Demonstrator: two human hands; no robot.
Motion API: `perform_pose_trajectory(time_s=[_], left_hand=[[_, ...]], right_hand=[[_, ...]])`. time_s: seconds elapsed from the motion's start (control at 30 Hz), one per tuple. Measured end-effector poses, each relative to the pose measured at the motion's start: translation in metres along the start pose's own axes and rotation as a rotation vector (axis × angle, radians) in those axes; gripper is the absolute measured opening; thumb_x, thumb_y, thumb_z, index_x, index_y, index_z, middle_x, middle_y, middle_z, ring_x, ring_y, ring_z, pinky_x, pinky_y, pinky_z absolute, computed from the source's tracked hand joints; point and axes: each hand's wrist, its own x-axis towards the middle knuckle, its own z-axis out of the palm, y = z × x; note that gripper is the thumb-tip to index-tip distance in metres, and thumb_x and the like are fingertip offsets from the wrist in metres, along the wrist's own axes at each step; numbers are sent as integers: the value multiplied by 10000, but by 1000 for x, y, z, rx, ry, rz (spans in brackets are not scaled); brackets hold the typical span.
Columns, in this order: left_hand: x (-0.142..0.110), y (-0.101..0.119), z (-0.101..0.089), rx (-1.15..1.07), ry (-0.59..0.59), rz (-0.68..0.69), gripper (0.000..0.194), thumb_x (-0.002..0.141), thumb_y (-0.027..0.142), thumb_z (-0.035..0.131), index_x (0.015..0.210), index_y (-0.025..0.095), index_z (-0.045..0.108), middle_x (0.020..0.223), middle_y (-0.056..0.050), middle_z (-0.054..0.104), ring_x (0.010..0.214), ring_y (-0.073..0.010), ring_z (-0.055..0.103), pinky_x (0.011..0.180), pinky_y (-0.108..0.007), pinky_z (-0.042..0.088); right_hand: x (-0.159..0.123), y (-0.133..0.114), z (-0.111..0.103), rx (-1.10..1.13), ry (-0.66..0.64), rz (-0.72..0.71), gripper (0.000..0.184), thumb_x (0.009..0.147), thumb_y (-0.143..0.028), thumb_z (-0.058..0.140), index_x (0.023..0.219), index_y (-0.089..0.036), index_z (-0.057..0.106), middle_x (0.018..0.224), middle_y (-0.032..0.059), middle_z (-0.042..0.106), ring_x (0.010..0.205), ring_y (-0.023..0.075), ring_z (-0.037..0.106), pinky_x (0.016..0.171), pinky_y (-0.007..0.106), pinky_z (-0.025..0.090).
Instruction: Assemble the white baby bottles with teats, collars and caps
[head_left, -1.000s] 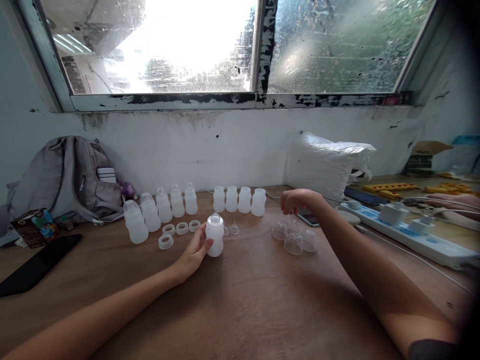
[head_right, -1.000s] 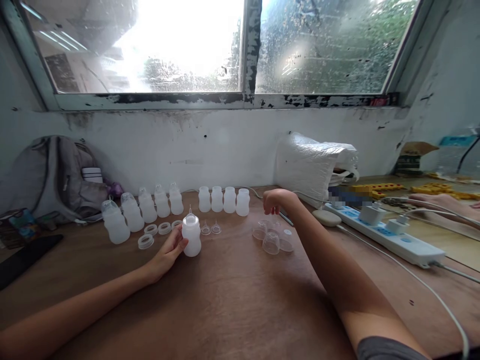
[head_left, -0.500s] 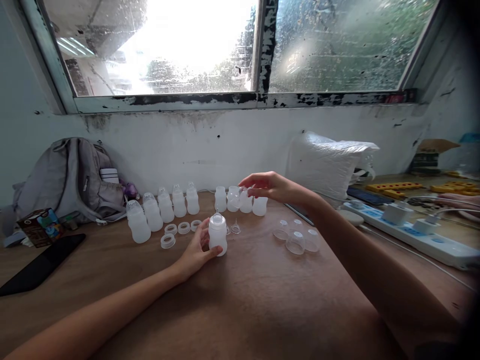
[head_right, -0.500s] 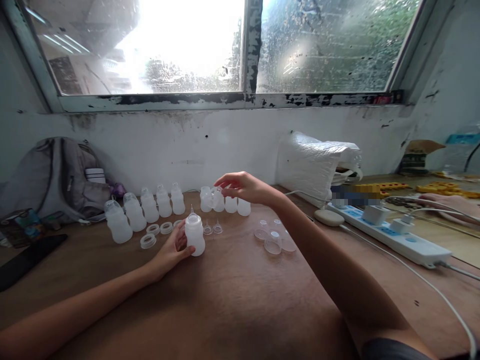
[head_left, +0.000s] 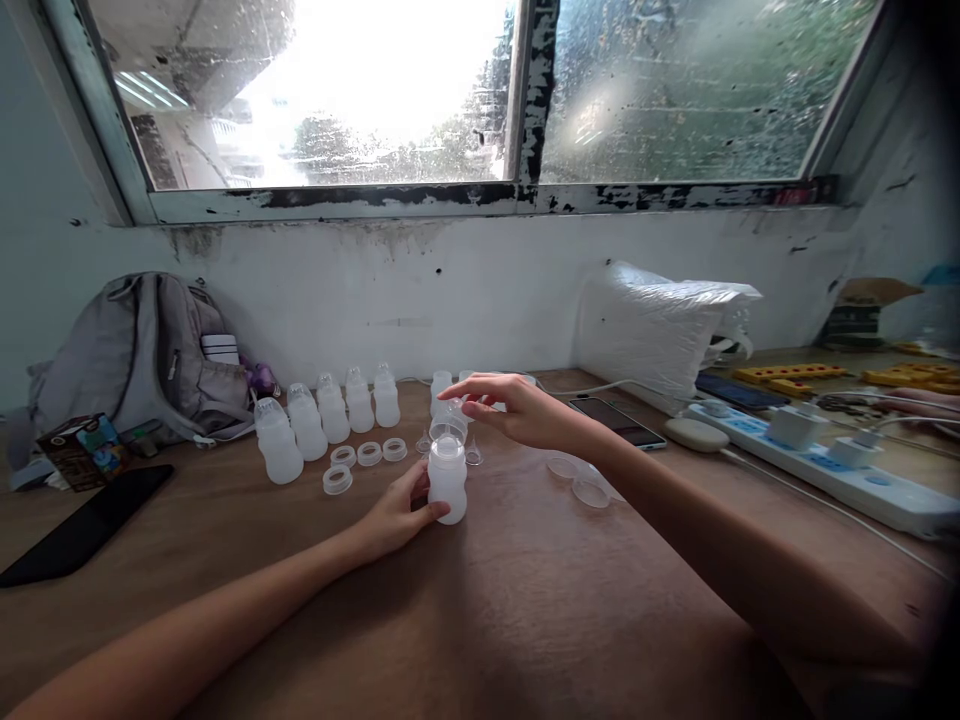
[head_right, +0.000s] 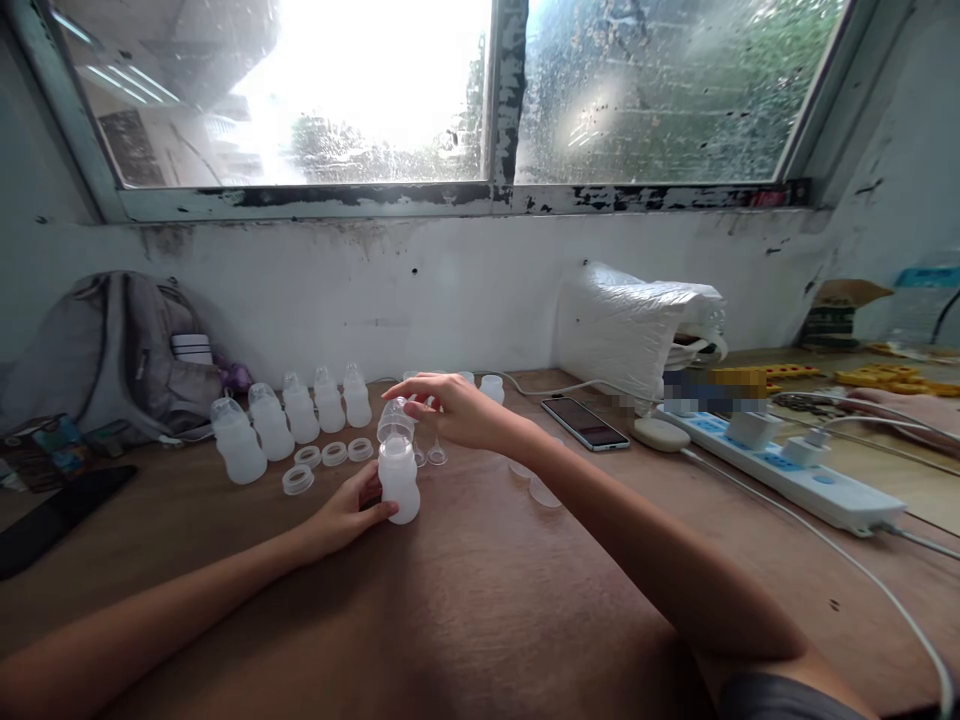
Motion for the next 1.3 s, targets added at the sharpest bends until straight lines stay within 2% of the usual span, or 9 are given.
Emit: perform_pose_trajectory(time_s=[0.13,0.27,0.43,0.63,0.77,0.9,1.13,1.3], left_hand=[[-1,1,0,30,-39,11,442,788,280,555,1196,185,413,1209,-85,492,1141,-230,436,968,-378,348],[-2,3,0,49,-48,1,489,773,263,578,1219,192,389,1184,-84,497,1094,-215,476,946,-369,365],[-2,2,-1,164,-27,-39,479,732,277,624,1170,183,455,1123,-81,540,1040,-219,506,918,-378,374],[-3,2,0,235,15,-62,466,693,305,658,1107,172,493,1044,-70,570,969,-215,529,849,-356,408],[-3,1,-1,277,49,-60,448,672,332,674,1058,169,516,982,-60,591,919,-217,542,809,-343,416],[-4,-1,-2,274,27,-43,453,697,338,654,1093,174,510,1023,-64,587,952,-227,535,827,-345,407],[-4,-1,0,241,6,-11,442,727,301,631,1128,169,498,1069,-73,578,1003,-229,522,875,-350,391],[-3,3,-1,298,-19,-22,377,744,293,609,1081,148,520,1012,-72,595,946,-223,541,824,-334,415]], right_hand=[[0,0,2,-9,-18,20,214,823,-260,478,987,-214,609,883,20,630,752,127,566,637,255,454],[1,2,8,-50,31,3,191,804,-335,517,874,-190,620,804,17,626,696,121,550,612,249,431],[1,7,20,-166,111,85,304,746,-480,550,697,-180,563,711,15,597,666,131,513,590,256,394],[0,6,32,-203,165,165,397,713,-570,526,649,-180,487,625,-2,551,558,102,464,531,232,354],[-1,4,32,-108,86,193,356,728,-534,532,696,-181,496,597,-13,556,524,91,466,493,214,345],[-1,4,27,34,-7,150,277,768,-458,527,794,-183,530,638,-4,598,596,104,525,539,216,389],[-2,2,20,144,-75,133,197,786,-366,531,825,-179,578,701,9,622,647,115,558,566,229,425],[-2,8,25,293,-113,145,179,771,-345,548,817,-174,576,797,25,631,721,129,579,625,247,449]])
